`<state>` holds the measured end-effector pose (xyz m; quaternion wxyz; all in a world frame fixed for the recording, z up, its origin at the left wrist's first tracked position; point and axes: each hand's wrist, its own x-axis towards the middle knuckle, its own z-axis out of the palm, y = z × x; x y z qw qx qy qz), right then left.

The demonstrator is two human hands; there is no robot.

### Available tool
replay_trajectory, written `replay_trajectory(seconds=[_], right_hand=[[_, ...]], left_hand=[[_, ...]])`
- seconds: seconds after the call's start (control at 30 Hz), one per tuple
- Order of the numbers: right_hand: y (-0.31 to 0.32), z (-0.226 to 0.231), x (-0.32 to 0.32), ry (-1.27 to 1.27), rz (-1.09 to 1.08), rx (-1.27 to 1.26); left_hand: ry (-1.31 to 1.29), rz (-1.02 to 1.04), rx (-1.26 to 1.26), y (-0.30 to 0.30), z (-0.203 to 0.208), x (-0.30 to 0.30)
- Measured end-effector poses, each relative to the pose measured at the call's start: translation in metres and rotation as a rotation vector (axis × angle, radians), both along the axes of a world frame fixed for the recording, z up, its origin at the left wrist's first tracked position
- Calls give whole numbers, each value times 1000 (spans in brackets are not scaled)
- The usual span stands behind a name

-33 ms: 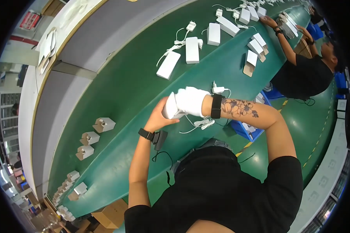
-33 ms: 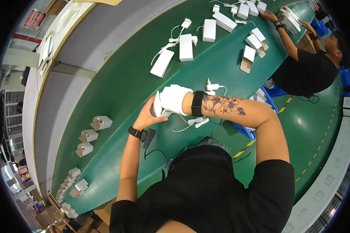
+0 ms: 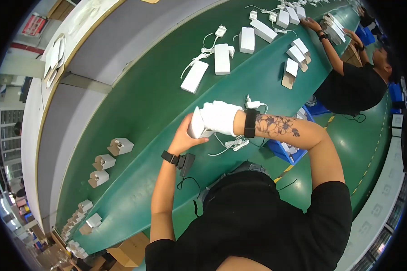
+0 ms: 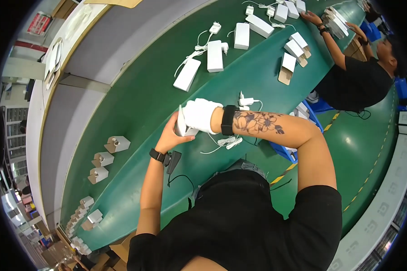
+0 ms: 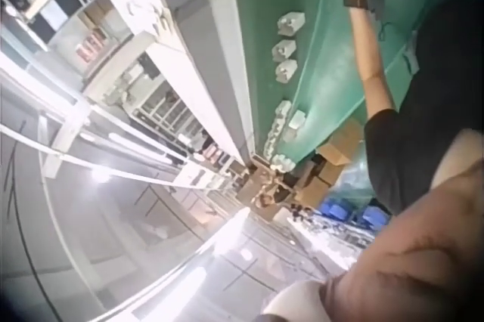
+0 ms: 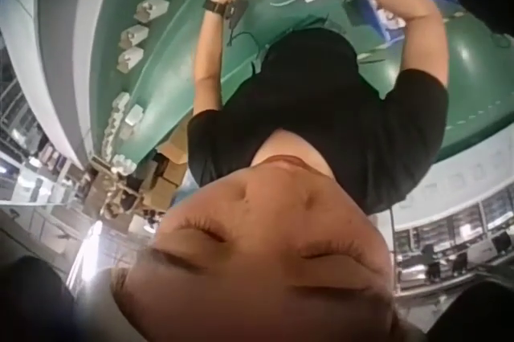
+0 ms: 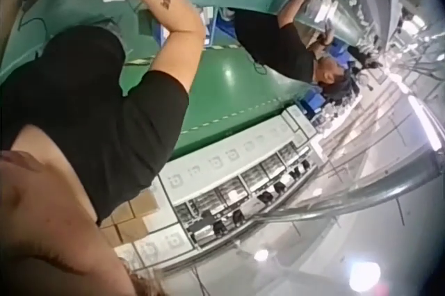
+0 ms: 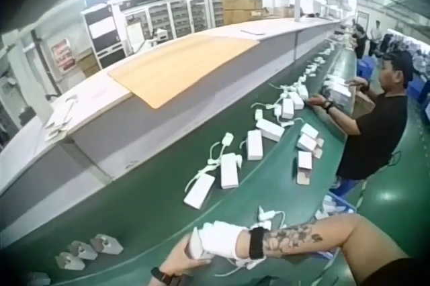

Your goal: The person packages power adapters by hand, picking up an adapter and a cardboard box, inserting the adapter into the box, and placing the filled box onto the conveyor belt. This process is repeated for multiple adapters and boxes.

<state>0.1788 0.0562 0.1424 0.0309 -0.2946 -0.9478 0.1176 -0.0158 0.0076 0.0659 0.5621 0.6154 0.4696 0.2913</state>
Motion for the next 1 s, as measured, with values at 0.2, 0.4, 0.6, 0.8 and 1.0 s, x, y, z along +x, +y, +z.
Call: replay_trajectory(seconds=[0.2, 0.4, 0.6, 0.8, 1.0], right_hand=[[25, 2, 4, 170, 52, -282], [23, -37, 19, 257, 0, -231], [-61, -95, 80, -106, -1010, -260], [-55, -128, 56, -304, -1014, -150], [-81, -176, 85, -279, -1109, -289]], left_hand=[[-38, 174, 82, 3, -14, 17], [184, 104, 394, 29, -11, 23], [-93, 820, 180, 33, -81, -96], [202, 831, 187, 7, -120, -162], [96, 978, 134, -41, -55, -48]])
